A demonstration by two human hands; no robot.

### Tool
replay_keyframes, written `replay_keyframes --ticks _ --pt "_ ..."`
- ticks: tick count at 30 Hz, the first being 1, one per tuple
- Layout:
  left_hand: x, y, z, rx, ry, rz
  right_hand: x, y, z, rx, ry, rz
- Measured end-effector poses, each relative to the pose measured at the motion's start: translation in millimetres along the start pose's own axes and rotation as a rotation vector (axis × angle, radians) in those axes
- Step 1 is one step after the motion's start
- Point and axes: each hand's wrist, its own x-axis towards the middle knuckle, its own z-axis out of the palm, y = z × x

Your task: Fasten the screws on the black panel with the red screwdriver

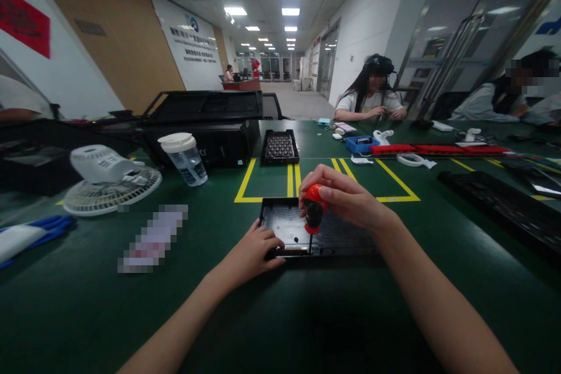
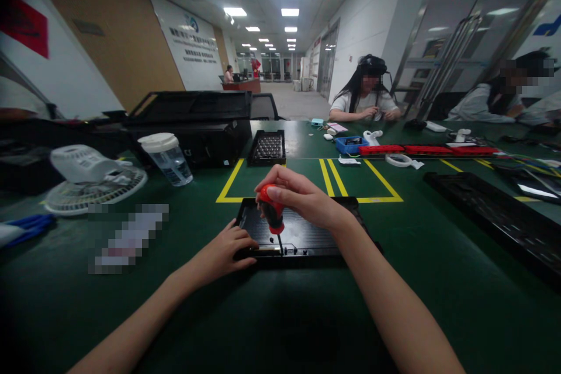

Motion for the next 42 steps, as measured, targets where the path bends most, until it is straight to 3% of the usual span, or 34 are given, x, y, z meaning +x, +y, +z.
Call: replay_keyframes --ticks 42 --pt "0.6 0.9 0.7 0.026 -0.003 0.003 -1.5 -1.9 -1.4 -0.05 0.044 -0.026"
